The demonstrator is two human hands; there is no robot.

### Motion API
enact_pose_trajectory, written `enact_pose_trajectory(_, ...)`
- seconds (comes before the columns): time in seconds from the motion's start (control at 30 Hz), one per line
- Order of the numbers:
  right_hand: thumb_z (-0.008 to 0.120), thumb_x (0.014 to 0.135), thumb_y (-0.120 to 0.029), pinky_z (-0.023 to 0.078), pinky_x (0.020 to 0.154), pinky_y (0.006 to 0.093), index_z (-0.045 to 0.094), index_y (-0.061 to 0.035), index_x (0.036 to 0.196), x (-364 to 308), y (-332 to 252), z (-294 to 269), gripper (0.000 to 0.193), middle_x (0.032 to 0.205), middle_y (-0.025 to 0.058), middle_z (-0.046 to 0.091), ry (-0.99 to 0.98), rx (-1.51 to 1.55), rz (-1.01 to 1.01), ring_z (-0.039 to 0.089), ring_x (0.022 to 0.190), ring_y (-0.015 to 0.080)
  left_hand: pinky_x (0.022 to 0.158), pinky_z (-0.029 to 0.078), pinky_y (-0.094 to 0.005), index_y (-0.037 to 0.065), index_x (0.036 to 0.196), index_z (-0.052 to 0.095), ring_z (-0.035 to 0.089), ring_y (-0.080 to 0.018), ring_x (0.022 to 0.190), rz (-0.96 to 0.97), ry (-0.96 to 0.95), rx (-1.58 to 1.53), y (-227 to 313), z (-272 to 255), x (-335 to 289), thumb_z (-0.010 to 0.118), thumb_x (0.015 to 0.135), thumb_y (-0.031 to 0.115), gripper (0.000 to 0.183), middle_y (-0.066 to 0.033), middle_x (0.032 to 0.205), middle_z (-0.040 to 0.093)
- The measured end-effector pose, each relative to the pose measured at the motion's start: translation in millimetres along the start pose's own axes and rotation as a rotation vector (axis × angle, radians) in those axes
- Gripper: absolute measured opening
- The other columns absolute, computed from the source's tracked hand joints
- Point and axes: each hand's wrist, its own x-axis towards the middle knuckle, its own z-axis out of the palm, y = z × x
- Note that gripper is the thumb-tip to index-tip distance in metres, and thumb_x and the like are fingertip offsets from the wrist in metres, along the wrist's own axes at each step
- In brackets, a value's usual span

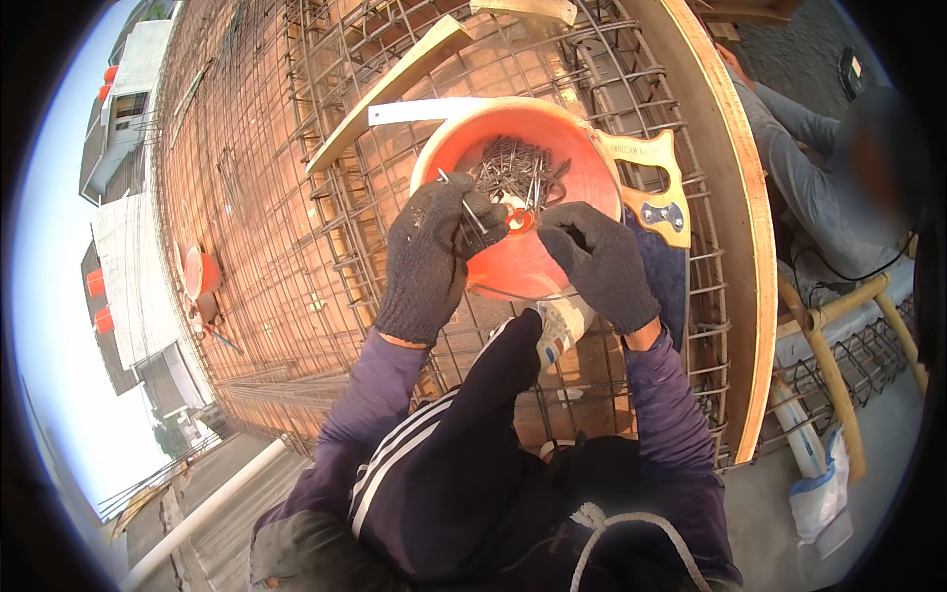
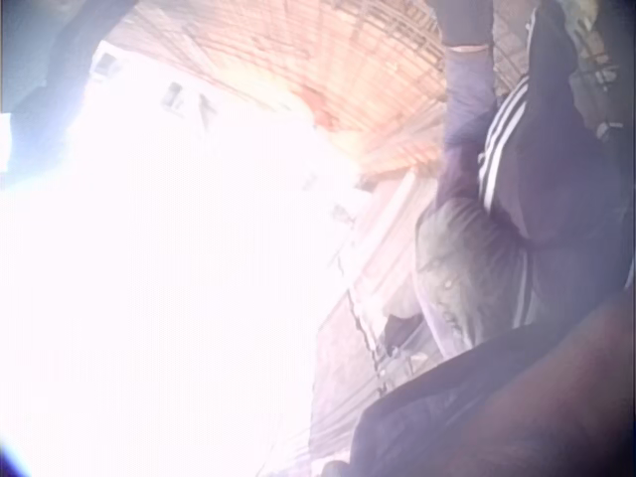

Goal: The person handles a wooden plank and a hand saw on a rebar grid, then picks up nails from a red bucket and places them back. Other workers are visible nearby assembling wooden formwork around the rebar structure.

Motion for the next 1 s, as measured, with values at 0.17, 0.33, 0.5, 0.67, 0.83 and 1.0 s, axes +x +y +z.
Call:
enact_pose_trajectory(0.17, 0.064, 0.103, -0.023, 0.057, 0.078, 0.0463, 0.069, -0.0035, 0.107, 25.5, 28.9, 7.2, 0.021, 0.099, 0.0187, 0.075, 0.038, -0.179, 0.0, 0.073, 0.088, 0.0377, 0.08, 0.067, -0.0376, -0.001, 0.123, 0.066, 0.075, -0.0205, 0.084, -0.144, 0.354, -0.315, 28.4, -38.6, 22.2, 0.06, 0.113, 0.02, 0.024, -0.0111, 0.101, 0.07)
enact_pose_trajectory(0.33, 0.058, 0.103, -0.025, 0.055, 0.083, 0.0556, 0.067, -0.0057, 0.105, 74.5, 50.6, 42.7, 0.021, 0.099, 0.02, 0.074, 0.079, -0.385, -0.136, 0.071, 0.094, 0.043, 0.074, 0.065, -0.0361, -0.001, 0.121, 0.066, 0.072, -0.0185, 0.077, -0.248, 0.386, -0.399, 16.6, -45.2, 27.6, 0.06, 0.113, 0.02, 0.023, -0.0096, 0.093, 0.071)
enact_pose_trajectory(0.5, 0.059, 0.099, -0.026, 0.056, 0.09, 0.0559, 0.073, -0.0082, 0.113, 118.9, 56.6, 77.6, 0.027, 0.108, 0.0204, 0.077, -0.009, -0.58, 0.032, 0.073, 0.102, 0.043, 0.07, 0.062, -0.0336, -0.001, 0.119, 0.066, 0.07, -0.0178, 0.075, -0.256, 0.377, -0.487, 6.1, -46.9, 27.4, 0.061, 0.112, 0.019, 0.021, -0.0095, 0.091, 0.07)
enact_pose_trajectory(0.67, 0.06, 0.095, -0.018, 0.058, 0.088, 0.0549, 0.076, -0.0107, 0.112, 111.7, 59.3, 53.6, 0.024, 0.109, 0.0199, 0.078, -0.218, -0.713, -0.06, 0.075, 0.102, 0.0416, 0.07, 0.06, -0.0319, 0.0, 0.119, 0.066, 0.069, -0.0167, 0.077, -0.276, 0.346, -0.541, 5.8, -48.9, 29.6, 0.061, 0.111, 0.018, 0.021, -0.0083, 0.093, 0.069)
enact_pose_trajectory(0.83, 0.064, 0.094, -0.018, 0.057, 0.089, 0.0549, 0.075, -0.0082, 0.114, 80.4, 45.6, 5.0, 0.025, 0.107, 0.0217, 0.077, -0.198, -0.665, -0.044, 0.074, 0.1, 0.0443, 0.071, 0.059, -0.0299, 0.0, 0.119, 0.066, 0.068, -0.016, 0.077, -0.291, 0.355, -0.512, 5.7, -47.9, 30.8, 0.06, 0.111, 0.018, 0.02, -0.007, 0.093, 0.068)
enact_pose_trajectory(1.0, 0.067, 0.097, -0.022, 0.057, 0.088, 0.0537, 0.071, -0.0058, 0.118, 47.4, 32.1, -1.0, 0.026, 0.104, 0.0239, 0.076, -0.19, -0.575, -0.036, 0.073, 0.1, 0.044, 0.07, 0.059, -0.03, -0.001, 0.119, 0.067, 0.068, -0.0161, 0.076, -0.294, 0.346, -0.51, 3.9, -48.6, 32.4, 0.06, 0.112, 0.018, 0.021, -0.007, 0.092, 0.068)
